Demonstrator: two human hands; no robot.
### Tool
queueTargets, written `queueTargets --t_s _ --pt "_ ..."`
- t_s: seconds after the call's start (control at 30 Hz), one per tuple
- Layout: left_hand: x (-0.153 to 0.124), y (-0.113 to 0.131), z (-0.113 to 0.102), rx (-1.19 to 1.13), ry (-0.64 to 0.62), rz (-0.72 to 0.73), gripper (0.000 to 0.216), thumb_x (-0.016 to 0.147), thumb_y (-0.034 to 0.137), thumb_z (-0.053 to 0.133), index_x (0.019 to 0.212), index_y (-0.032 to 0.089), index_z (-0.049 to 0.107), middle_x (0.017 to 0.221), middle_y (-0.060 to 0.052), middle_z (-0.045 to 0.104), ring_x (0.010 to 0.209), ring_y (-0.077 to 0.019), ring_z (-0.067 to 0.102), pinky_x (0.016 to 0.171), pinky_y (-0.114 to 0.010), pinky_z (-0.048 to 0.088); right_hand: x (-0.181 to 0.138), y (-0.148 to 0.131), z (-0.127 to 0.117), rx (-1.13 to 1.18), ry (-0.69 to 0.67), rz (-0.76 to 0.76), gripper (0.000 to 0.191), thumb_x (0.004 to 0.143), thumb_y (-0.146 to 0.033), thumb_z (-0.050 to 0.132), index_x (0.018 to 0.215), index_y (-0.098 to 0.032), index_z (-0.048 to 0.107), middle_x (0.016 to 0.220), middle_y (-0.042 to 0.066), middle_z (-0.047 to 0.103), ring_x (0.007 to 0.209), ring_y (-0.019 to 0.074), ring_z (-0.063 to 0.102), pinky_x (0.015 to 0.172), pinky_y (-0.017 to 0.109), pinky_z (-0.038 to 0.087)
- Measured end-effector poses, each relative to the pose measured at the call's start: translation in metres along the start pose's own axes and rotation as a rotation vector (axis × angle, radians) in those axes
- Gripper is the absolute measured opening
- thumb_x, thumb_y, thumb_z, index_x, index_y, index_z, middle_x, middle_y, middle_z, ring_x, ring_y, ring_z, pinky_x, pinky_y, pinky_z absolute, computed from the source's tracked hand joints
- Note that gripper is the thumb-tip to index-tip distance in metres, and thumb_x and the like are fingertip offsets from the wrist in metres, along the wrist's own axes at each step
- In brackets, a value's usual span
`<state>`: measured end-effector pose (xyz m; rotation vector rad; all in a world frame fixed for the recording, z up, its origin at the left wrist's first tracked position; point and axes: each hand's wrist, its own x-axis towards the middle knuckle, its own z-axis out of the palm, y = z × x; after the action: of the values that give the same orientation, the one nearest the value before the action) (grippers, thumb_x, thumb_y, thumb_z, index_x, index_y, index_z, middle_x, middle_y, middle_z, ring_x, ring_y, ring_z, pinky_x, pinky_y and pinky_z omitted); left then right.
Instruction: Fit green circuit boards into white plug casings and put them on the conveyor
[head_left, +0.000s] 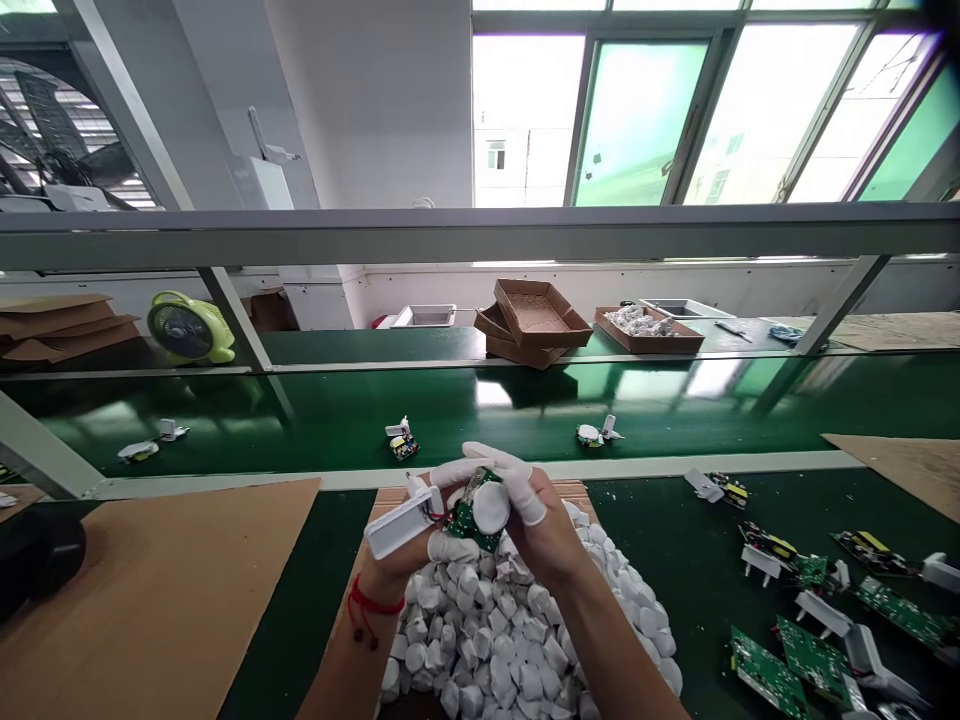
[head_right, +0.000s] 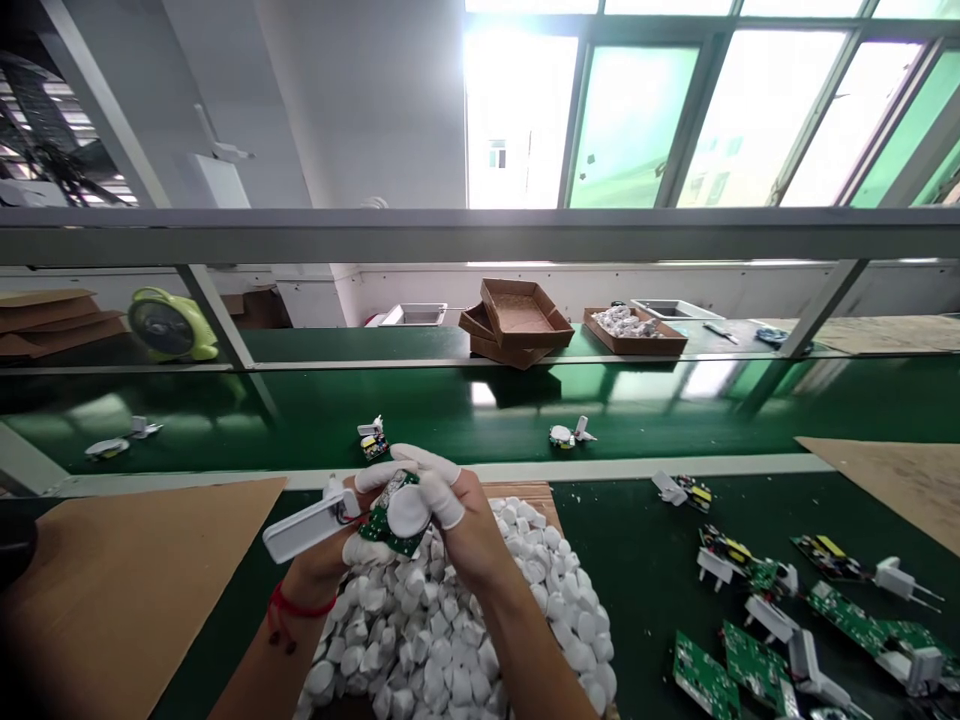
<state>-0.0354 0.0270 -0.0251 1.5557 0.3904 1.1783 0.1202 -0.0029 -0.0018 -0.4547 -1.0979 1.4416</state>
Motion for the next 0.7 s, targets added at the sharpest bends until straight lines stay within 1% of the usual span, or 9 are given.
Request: queueTargets --t_s 0.07,0.13,0.27,0.33,0.4,0.47,0.53,0.6,0.7 --pt "0.0 0.0 -0.001 -0.012 -0.012 -0.011 0.065 0.058 0.044 0.084 0.117 0.024 0.065 0.116 -0.013 0.068 0.117 -0.0365 0.057 0.106 -0.051 0.039 0.0 -0.002 -0.001 -0.015 -0.007 0.015 0.04 0.073 -0.039 0.075 0.111 -0.026 0.071 0.103 0.005 0.073 0.096 0.0233 0.062 0.088 0.036 0.046" --pt "0.002 0.001 -0.001 -0.029 -0.035 -0.005 0.064 0.058 0.043 0.084 0.117 0.027 0.065 0.115 -0.011 0.069 0.117 -0.0348 0.058 0.107 -0.049 0.039 0.0 -0.002 0.0 -0.009 -0.009 0.019 0.041 0.067 -0.034 0.079 0.108 -0.025 0.073 0.099 0.004 0.073 0.092 0.0229 0.063 0.085 0.036 0.047" --pt "0.006 0.009 0.004 -0.035 -0.083 0.008 0.061 0.057 0.045 0.084 0.114 0.03 0.067 0.112 -0.008 0.07 0.12 -0.033 0.055 0.11 -0.046 0.035 0.001 0.003 0.005 0.11 0.073 0.037 0.032 0.063 -0.03 0.079 0.094 -0.023 0.077 0.077 0.002 0.073 0.071 0.0186 0.062 0.076 0.034 0.048" --pt "0.009 0.014 0.008 -0.019 -0.082 0.003 0.059 0.057 0.047 0.083 0.111 0.028 0.069 0.112 -0.008 0.07 0.123 -0.0335 0.053 0.111 -0.046 0.033 0.002 0.003 0.008 0.139 0.125 0.054 0.03 0.06 -0.031 0.079 0.089 -0.022 0.078 0.071 0.002 0.072 0.07 0.0188 0.061 0.076 0.034 0.048" --pt "0.01 0.016 0.011 -0.024 -0.07 0.001 0.06 0.056 0.049 0.082 0.11 0.026 0.07 0.113 -0.009 0.069 0.125 -0.0347 0.05 0.112 -0.047 0.031 0.002 0.002 0.009 0.148 0.157 0.074 0.03 0.061 -0.035 0.079 0.087 -0.021 0.078 0.077 0.003 0.073 0.08 0.0215 0.063 0.084 0.035 0.047" --pt "0.01 0.016 0.011 -0.046 -0.051 -0.024 0.066 0.055 0.05 0.083 0.114 0.023 0.068 0.116 -0.011 0.068 0.127 -0.0361 0.047 0.113 -0.048 0.03 0.002 0.0 0.01 0.172 0.156 0.101 0.032 0.067 -0.045 0.076 0.088 -0.021 0.078 0.089 0.005 0.074 0.096 0.0249 0.062 0.093 0.038 0.043" --pt "0.009 0.014 0.009 -0.066 -0.034 -0.064 0.074 0.053 0.05 0.084 0.119 0.022 0.065 0.118 -0.012 0.067 0.129 -0.0372 0.045 0.113 -0.048 0.028 0.002 0.0 0.009 0.206 0.139 0.119 0.037 0.073 -0.053 0.069 0.089 -0.021 0.078 0.097 0.007 0.074 0.106 0.0276 0.06 0.099 0.041 0.04" --pt "0.007 0.01 0.006 -0.077 -0.03 -0.091 0.08 0.051 0.051 0.085 0.122 0.021 0.062 0.12 -0.012 0.066 0.129 -0.0379 0.044 0.113 -0.049 0.028 0.002 0.001 0.008 0.197 0.117 0.107 0.037 0.075 -0.052 0.068 0.093 -0.021 0.077 0.101 0.008 0.073 0.109 0.0288 0.058 0.1 0.043 0.039" --pt "0.006 0.008 0.006 -0.083 -0.023 -0.084 0.083 0.05 0.053 0.084 0.123 0.022 0.061 0.12 -0.012 0.065 0.129 -0.0389 0.044 0.112 -0.05 0.031 0.002 0.006 0.006 0.116 0.076 0.055 0.032 0.077 -0.043 0.07 0.101 -0.022 0.075 0.102 0.006 0.073 0.108 0.0263 0.059 0.099 0.04 0.041"
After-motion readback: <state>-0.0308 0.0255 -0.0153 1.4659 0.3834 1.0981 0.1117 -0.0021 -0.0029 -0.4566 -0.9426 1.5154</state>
